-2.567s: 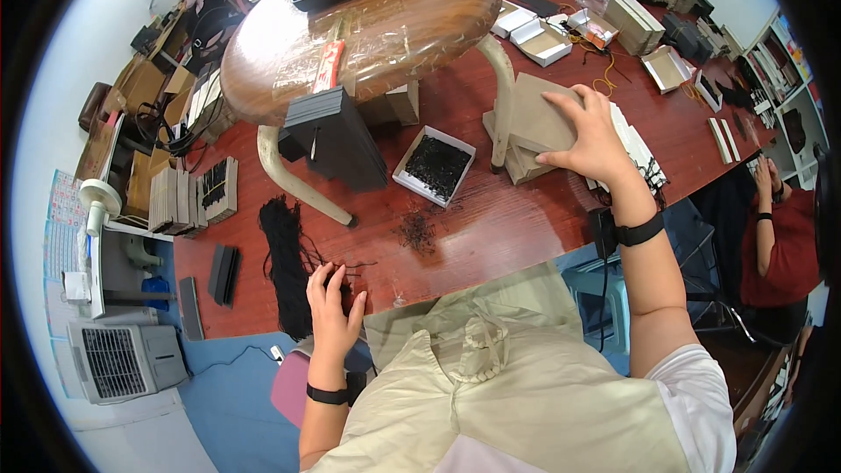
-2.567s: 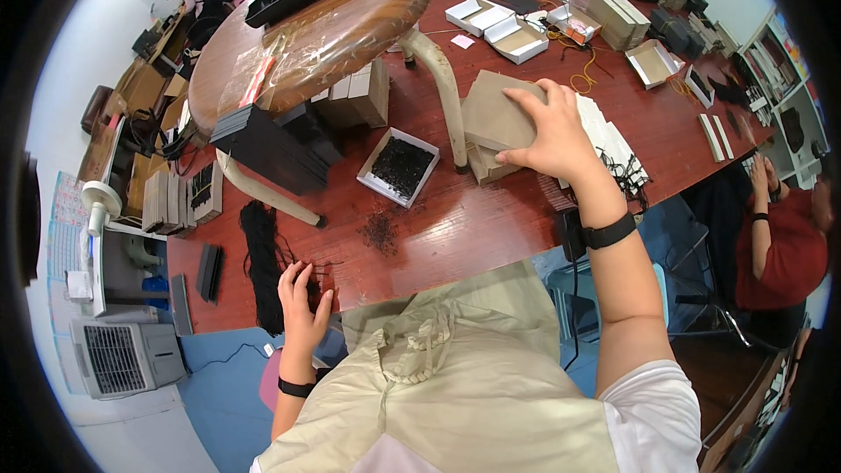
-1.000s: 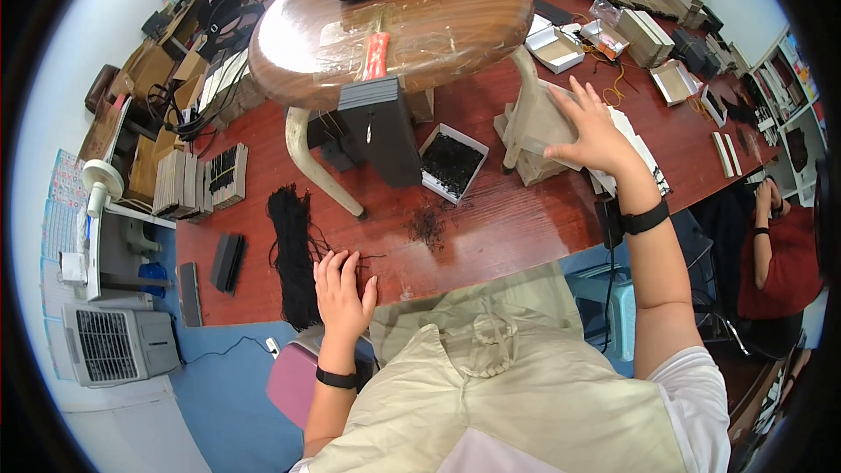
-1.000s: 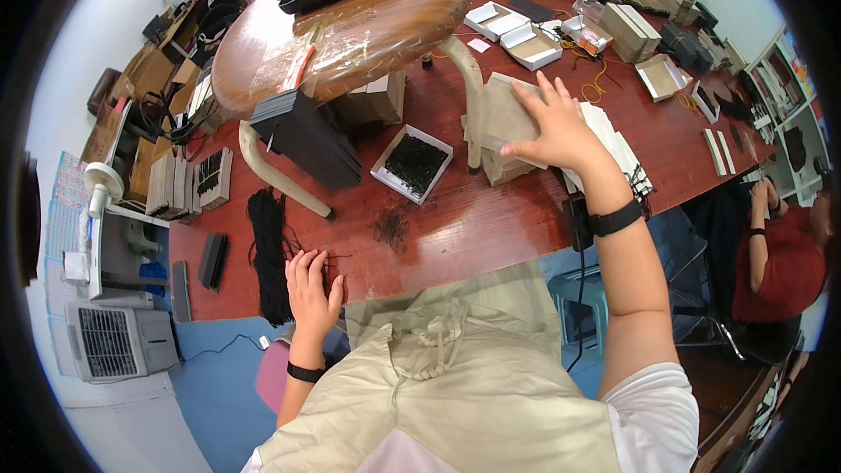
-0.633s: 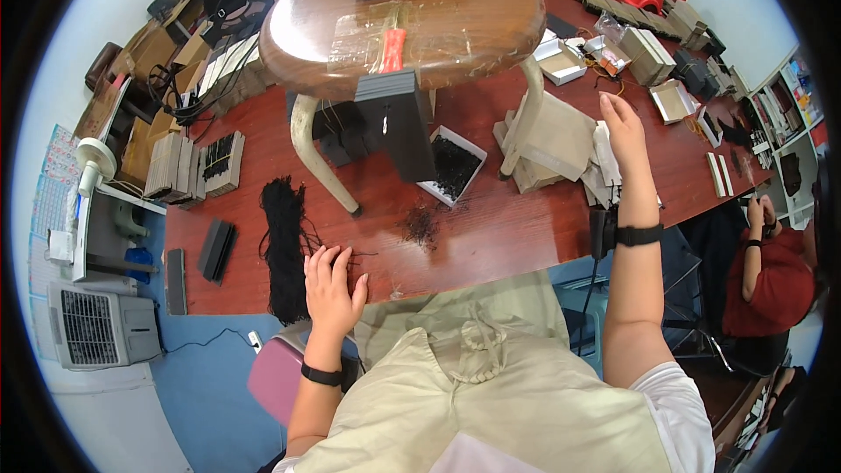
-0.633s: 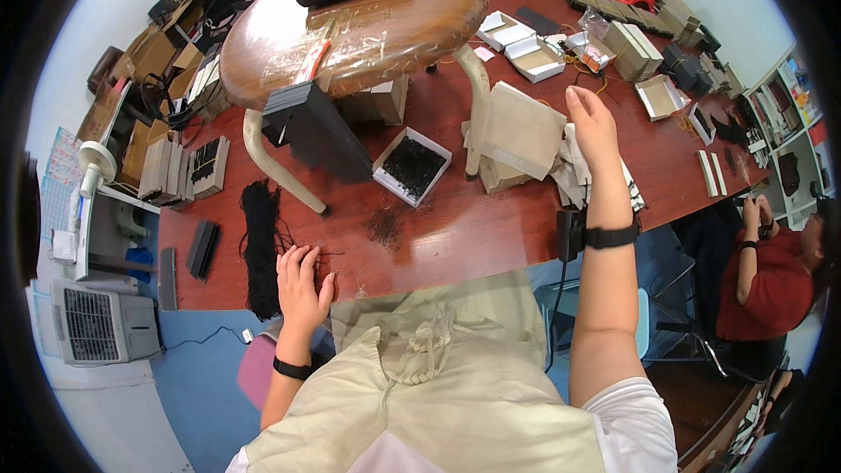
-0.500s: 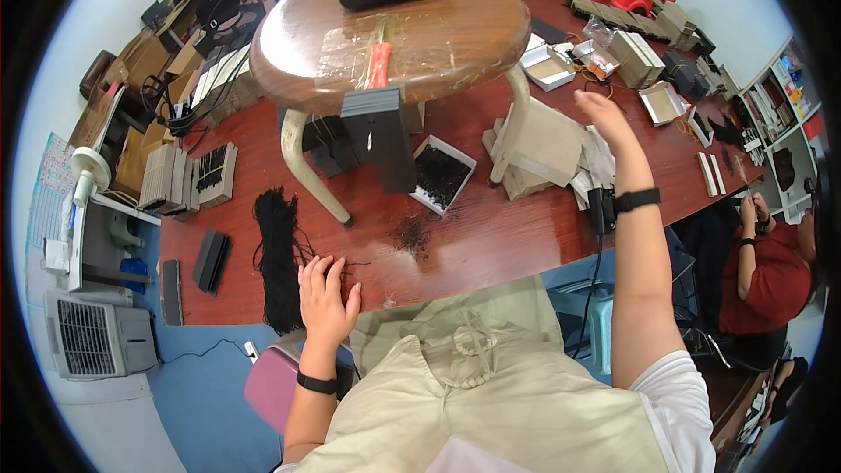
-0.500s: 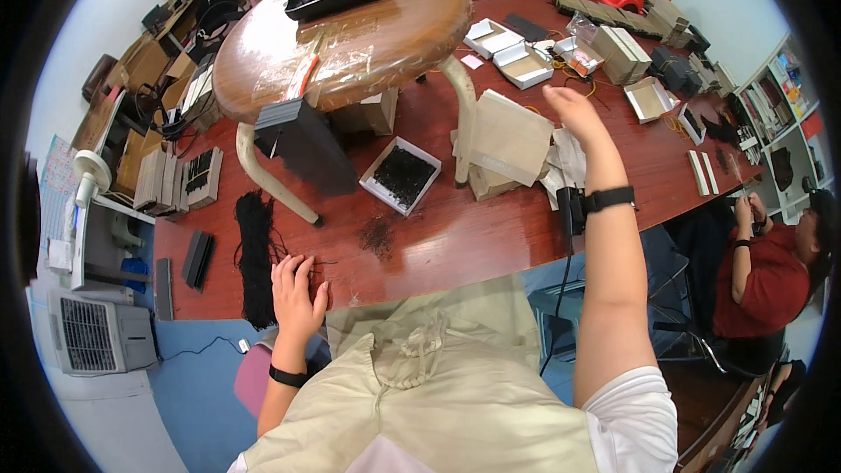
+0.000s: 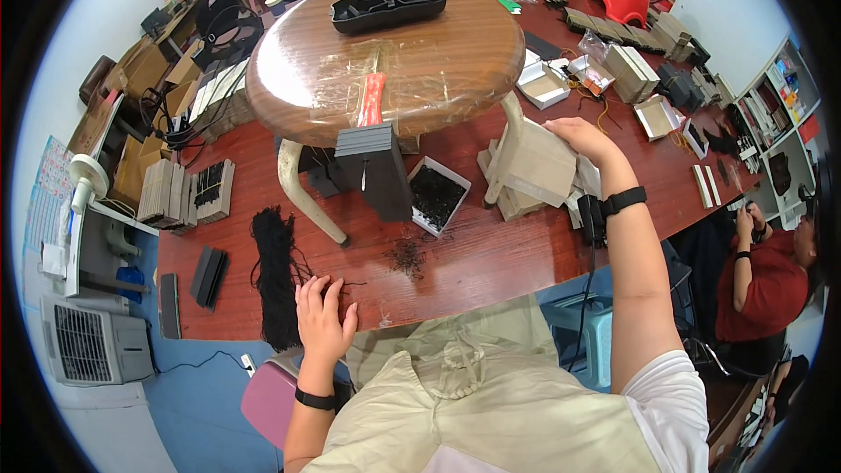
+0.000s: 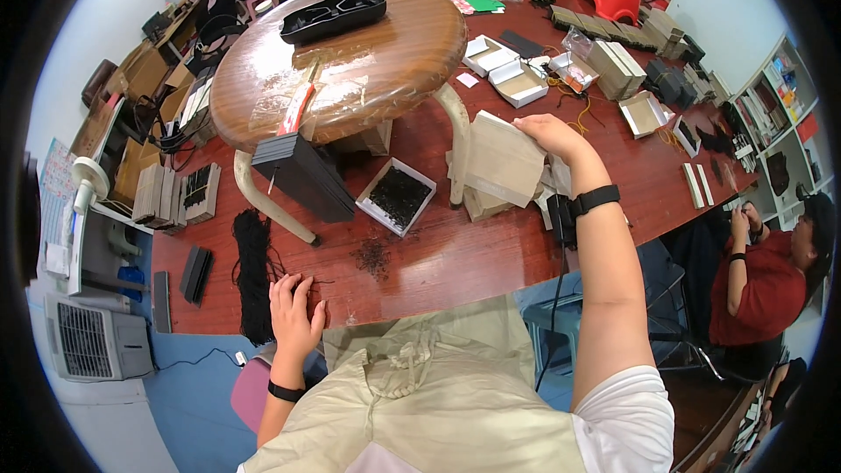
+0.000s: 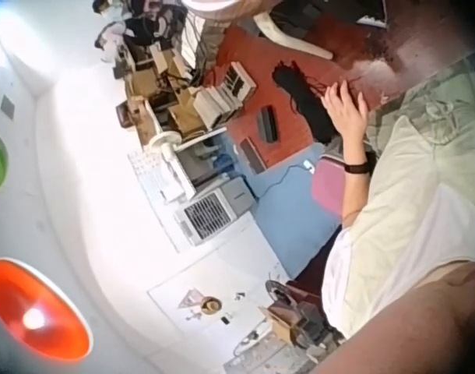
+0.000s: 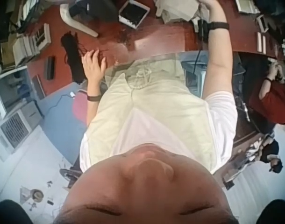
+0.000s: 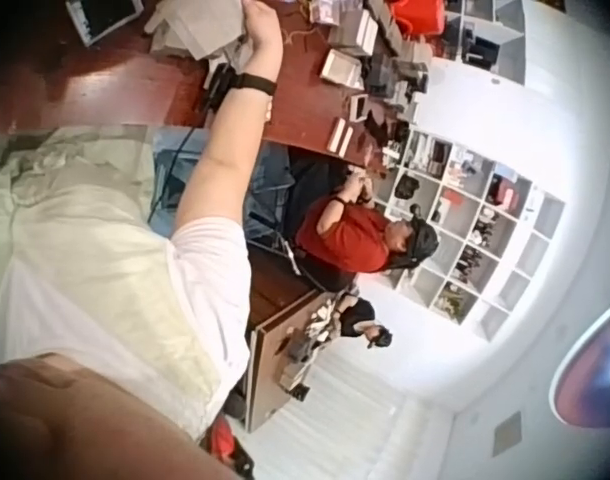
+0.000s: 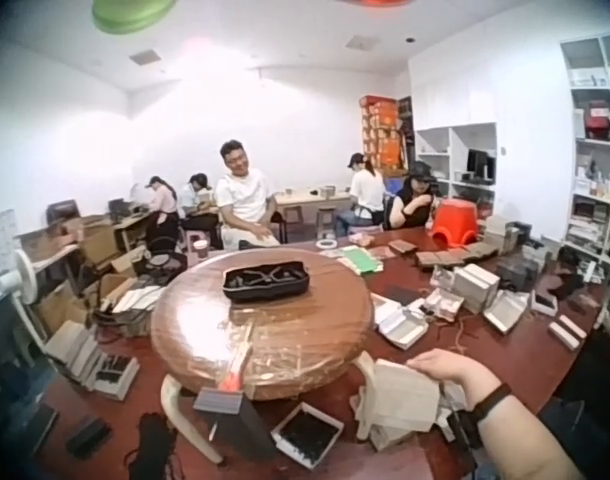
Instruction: Stringing elastic cords through cardboard tags.
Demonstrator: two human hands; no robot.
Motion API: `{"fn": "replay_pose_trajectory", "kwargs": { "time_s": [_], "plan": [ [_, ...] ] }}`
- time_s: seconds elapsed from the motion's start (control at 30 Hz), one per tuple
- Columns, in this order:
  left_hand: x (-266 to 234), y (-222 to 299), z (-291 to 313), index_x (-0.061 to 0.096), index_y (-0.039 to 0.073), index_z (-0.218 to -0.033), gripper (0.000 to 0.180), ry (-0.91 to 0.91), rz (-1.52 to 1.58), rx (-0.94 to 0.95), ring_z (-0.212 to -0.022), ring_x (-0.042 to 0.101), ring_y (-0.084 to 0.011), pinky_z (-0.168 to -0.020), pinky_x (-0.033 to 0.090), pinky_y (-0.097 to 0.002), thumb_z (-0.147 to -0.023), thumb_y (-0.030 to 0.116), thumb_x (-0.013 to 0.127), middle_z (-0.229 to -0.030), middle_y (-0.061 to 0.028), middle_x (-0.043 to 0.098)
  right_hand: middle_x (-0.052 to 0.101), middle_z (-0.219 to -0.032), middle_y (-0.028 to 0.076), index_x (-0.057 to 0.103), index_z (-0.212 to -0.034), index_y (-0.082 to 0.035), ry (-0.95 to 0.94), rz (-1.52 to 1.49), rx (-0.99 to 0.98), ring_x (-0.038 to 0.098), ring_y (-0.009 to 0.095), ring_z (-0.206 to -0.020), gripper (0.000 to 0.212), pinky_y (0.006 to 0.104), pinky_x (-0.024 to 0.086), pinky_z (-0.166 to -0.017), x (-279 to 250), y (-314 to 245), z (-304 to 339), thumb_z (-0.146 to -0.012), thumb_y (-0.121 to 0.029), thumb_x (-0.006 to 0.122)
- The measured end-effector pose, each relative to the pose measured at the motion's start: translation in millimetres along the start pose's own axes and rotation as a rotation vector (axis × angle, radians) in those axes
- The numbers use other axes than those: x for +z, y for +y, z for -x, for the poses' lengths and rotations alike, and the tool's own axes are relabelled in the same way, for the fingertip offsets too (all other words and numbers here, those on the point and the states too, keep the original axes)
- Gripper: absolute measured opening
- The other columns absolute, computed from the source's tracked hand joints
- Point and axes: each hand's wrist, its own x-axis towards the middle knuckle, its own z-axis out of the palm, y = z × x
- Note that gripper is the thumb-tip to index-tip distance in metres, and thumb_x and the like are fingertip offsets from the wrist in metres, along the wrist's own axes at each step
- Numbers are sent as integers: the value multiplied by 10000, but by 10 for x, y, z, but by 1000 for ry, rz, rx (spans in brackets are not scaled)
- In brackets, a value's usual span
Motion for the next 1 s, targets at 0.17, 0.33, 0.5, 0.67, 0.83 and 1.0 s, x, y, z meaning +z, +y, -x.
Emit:
{"fn": "replay_pose_trajectory", "kwargs": {
  "time_s": [0.17,0.33,0.5,0.67,0.83,1.0],
  "plan": [
    [-18,0,21,570,64,-1142,434,11,-7,-7,-1175,430,-352,-1037,296,-503,-752,237,648,-1175,-139,501,659,-1093,112,639,-1137,-11,-21,43,-26,585,177,-995,485,290,413,-901,23,-116,99,-938,-416,460],
    [73,-63,15,554,57,-1167,437,-2,26,19,-1174,427,-372,-1041,290,-503,-772,227,627,-1199,-155,490,662,-1070,147,642,-1092,2,84,242,-124,613,198,-987,479,314,437,-879,19,66,61,-934,-416,471],
    [-50,-43,103,679,125,-1005,267,50,-36,3,-1159,448,-328,-1035,246,-591,-747,193,678,-1090,-71,579,675,-993,107,641,-1057,14,521,141,-404,619,165,-937,305,278,455,-829,187,-334,575,-907,-242,570],
    [-85,-120,-93,633,110,-838,110,-16,-137,167,-1113,484,-271,-1023,269,-590,-736,129,668,-979,-40,579,657,-899,48,648,-968,21,463,-162,-463,592,129,-898,202,263,444,-817,863,-636,1419,-921,-150,550],
    [-3,3,-208,521,44,-884,144,49,-18,167,-1004,515,-288,-997,334,-546,-774,50,614,-896,-85,548,651,-843,50,662,-921,-11,84,-17,-563,610,136,-813,115,276,476,-729,1776,-750,1725,-853,-91,615],
    [-175,319,-451,507,12,-885,112,190,424,171,-846,532,-337,-900,421,-435,-795,-17,567,-859,-133,538,669,-899,49,664,-1080,-25,-259,-610,-243,590,81,-790,236,246,487,-691,2503,-1050,1745,-876,-141,631]
  ]
}}
